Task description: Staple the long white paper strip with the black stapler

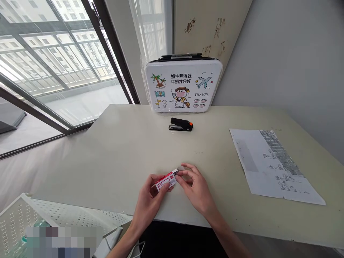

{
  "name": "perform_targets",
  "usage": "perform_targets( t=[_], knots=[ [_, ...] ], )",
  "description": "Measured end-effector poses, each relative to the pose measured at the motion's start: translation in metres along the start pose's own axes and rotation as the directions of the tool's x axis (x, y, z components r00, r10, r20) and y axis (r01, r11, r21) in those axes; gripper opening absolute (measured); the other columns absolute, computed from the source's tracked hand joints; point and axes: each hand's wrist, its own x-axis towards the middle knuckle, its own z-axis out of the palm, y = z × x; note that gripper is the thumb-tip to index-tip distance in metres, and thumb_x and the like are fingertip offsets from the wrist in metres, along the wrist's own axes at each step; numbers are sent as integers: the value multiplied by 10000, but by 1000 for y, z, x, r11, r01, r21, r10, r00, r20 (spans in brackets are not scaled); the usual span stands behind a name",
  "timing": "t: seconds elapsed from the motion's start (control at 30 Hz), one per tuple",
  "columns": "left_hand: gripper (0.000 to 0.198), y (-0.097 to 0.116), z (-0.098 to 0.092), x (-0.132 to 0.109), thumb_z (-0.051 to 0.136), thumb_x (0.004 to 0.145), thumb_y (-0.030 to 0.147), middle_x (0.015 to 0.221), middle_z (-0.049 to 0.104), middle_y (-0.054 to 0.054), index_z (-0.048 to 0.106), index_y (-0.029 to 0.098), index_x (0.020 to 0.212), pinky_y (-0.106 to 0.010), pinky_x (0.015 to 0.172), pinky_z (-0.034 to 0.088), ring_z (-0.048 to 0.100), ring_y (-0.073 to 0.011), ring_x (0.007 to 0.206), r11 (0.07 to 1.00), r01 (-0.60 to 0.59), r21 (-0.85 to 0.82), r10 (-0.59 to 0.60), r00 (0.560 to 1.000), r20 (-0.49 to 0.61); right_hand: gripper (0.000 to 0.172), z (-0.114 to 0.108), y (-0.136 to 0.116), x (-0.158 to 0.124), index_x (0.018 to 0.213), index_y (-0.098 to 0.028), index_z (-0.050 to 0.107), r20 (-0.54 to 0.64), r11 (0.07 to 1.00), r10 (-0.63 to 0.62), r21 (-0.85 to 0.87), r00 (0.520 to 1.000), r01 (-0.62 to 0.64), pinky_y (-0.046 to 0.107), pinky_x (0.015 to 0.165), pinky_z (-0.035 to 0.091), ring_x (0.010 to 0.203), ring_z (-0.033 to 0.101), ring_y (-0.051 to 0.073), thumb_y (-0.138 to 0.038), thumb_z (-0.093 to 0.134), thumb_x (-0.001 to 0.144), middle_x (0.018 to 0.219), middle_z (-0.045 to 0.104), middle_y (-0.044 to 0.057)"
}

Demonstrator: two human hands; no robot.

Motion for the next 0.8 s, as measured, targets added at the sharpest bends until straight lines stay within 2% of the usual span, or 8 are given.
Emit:
perform_targets(
  t=[0.23,0.47,0.57,0.63,0.7,0.8],
  knots=[
    [279,3,4,-1,725,940,430,1091,762,-48,632,220,1099,-337,890,570,738,-209,949,1000,-1,-2,1,1000,20,219,-11,1,7,911,-238,800,67,996,31,81,997,-37,363,853,626,1075,717,243,-415,670,912,1360,650,92],
    [333,3,6,1,726,918,497,1016,784,-60,590,212,1023,-359,854,580,760,-226,896,997,66,32,-64,997,-40,233,-17,0,12,862,-225,762,-53,999,-12,-49,999,9,408,829,613,875,736,220,-422,651,922,1344,675,96],
    [372,1,3,2,722,905,537,977,789,-65,583,209,1013,-374,858,584,763,-233,880,996,83,33,-81,995,-52,259,-24,0,18,855,-225,747,-81,997,-39,-74,996,33,407,835,608,919,732,237,-449,641,930,1267,717,99],
    [393,2,1,3,723,895,556,961,789,-67,588,205,1010,-374,863,585,761,-234,884,996,86,28,-84,995,-54,265,-26,-1,20,941,-226,747,-51,998,-34,-48,998,32,383,819,614,977,729,246,-472,650,927,1219,735,100],
    [399,5,1,2,725,890,560,963,786,-67,596,202,1012,-369,862,584,758,-233,884,997,78,27,-76,996,-53,324,-24,-2,20,1072,-220,723,7,1000,-11,2,1000,11,341,742,622,976,735,243,-502,640,935,1164,751,102],
    [382,11,3,0,716,906,544,966,781,-61,616,199,1037,-358,859,578,754,-227,877,998,60,24,-59,998,-18,398,-19,-5,18,1156,-212,691,128,998,23,54,991,-30,280,574,589,783,738,208,-543,600,956,956,773,71]
  ],
)
